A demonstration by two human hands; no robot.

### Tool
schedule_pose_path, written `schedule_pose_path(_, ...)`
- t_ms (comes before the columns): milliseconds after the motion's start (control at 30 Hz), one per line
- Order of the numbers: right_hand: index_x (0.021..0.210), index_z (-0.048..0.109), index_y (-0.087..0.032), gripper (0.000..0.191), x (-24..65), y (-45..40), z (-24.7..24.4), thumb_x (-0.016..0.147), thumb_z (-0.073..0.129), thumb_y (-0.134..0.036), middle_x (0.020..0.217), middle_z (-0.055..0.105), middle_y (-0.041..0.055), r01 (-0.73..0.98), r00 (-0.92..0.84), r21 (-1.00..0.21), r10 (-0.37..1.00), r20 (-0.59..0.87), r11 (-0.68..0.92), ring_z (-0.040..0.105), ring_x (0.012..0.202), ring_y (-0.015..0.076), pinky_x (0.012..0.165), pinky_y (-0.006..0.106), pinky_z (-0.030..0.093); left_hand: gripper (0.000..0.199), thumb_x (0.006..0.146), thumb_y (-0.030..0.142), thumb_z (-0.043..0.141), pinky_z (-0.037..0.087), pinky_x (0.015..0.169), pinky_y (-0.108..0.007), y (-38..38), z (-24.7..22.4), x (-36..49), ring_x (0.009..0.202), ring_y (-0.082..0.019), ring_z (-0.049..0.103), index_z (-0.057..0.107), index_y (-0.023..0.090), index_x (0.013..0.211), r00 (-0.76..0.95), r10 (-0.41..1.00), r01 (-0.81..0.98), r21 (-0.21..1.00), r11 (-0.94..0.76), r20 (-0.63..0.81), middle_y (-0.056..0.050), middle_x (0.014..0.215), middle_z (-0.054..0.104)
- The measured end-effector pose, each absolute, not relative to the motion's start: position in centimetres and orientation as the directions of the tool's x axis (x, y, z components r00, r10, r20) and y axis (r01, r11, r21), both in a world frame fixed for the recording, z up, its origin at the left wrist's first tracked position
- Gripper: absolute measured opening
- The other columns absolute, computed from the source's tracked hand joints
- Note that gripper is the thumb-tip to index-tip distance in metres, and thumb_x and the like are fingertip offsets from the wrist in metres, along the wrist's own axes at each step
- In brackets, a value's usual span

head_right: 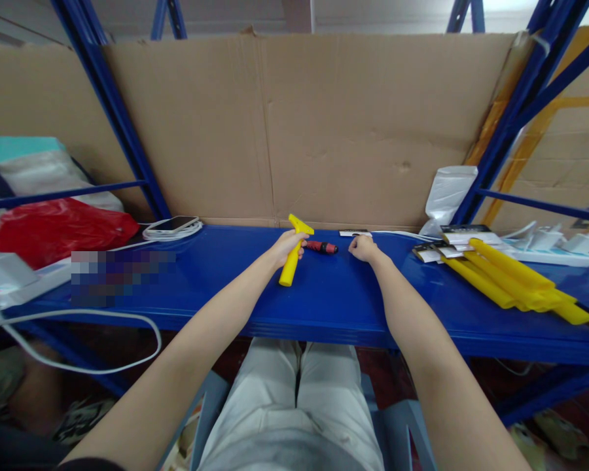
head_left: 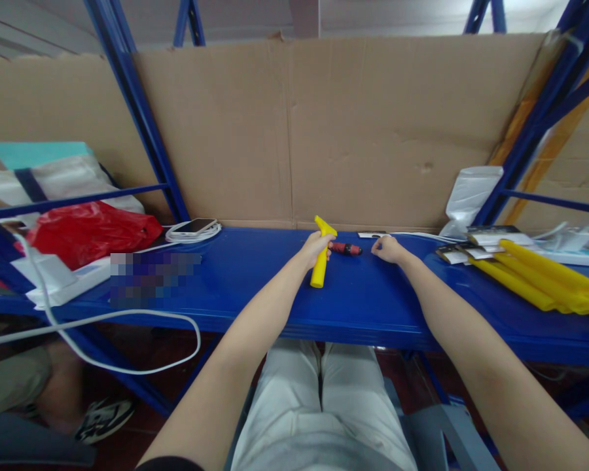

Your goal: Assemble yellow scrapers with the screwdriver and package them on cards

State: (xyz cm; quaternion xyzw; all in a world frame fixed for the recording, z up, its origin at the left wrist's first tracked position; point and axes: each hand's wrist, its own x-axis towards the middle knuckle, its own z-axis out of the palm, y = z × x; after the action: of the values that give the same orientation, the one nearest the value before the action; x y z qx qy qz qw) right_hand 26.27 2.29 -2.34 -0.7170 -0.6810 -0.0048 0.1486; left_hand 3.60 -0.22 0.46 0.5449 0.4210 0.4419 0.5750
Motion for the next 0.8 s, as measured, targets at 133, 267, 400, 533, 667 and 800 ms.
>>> schedule_pose_path(133,0.081,0.072,-0.018,0.018,25.9,2.0,-2.3,0.078,0.055,-0.016,0.100,0.069,0.0109,0.981,0.085,-0.191,0.975,0.205,-0.046,0.059,0.108,0.0253,0.093,0.034,0.046,0.045,0.076,0.004,0.051,0.035,0.042,-0.018,-0.4,0.4,3.7,0.039,-0.007,0.045,0.047,0.019,0.118,0.265,0.964,0.015,0.999,-0.032,0.027,0.008,0.057,0.049)
schedule_pose_path(267,0.082,0.071,-0.017,0.017,25.7,1.9,-2.2,0.077,0.054,-0.016,0.111,0.064,0.0132,0.978,0.119,-0.195,0.958,0.260,-0.069,0.055,0.113,0.0280,0.092,0.037,0.046,0.072,0.071,-0.003,0.051,0.041,0.047,-0.018,-0.8,0.5,4.0,0.047,-0.007,0.052,0.036,0.020,0.138,0.296,0.953,0.029,0.997,-0.078,0.066,0.002,0.076,0.059)
schedule_pose_path(400,0.083,0.069,-0.015,0.018,25.8,2.1,-1.9,0.078,0.052,-0.018,0.107,0.065,0.0130,0.968,0.101,-0.251,0.918,0.385,-0.001,0.055,0.110,0.0256,0.096,0.036,0.043,0.063,0.070,-0.005,0.051,0.041,0.047,-0.018,-0.9,0.2,4.2,0.052,-0.007,0.054,0.051,0.015,0.130,0.293,0.952,0.091,0.989,-0.117,0.086,-0.004,0.087,0.063)
schedule_pose_path(533,0.077,0.067,-0.017,0.018,25.3,2.1,-1.3,0.080,0.049,-0.019,0.096,0.068,0.0099,0.896,0.060,-0.408,0.862,0.504,0.176,0.059,0.101,0.0220,0.094,0.034,0.043,0.058,0.071,-0.005,0.052,0.039,0.045,-0.017,-0.8,-0.1,4.4,0.052,-0.006,0.054,0.057,0.015,0.125,0.296,0.951,0.113,0.986,-0.126,0.088,-0.004,0.087,0.064)
schedule_pose_path(667,0.072,0.063,-0.018,0.014,23.6,1.3,-0.7,0.078,0.052,-0.023,0.090,0.069,0.0062,0.767,0.046,-0.560,0.843,0.536,0.314,0.061,0.091,0.0193,0.088,0.033,0.045,0.058,0.071,-0.004,0.052,0.040,0.046,-0.017,-1.0,-0.1,4.5,0.052,-0.006,0.054,0.058,0.015,0.125,0.322,0.942,0.102,0.986,-0.135,0.096,-0.005,0.087,0.066)
schedule_pose_path(800,0.068,0.061,-0.018,0.011,22.1,0.5,-0.3,0.075,0.054,-0.023,0.089,0.068,0.0048,0.705,0.033,-0.615,0.850,0.525,0.353,0.060,0.089,0.0188,0.086,0.034,0.045,0.058,0.070,-0.005,0.051,0.040,0.046,-0.016,-1.1,-0.2,4.7,0.053,-0.005,0.054,0.059,0.016,0.124,0.347,0.928,0.064,0.984,-0.165,0.133,-0.004,0.089,0.066)
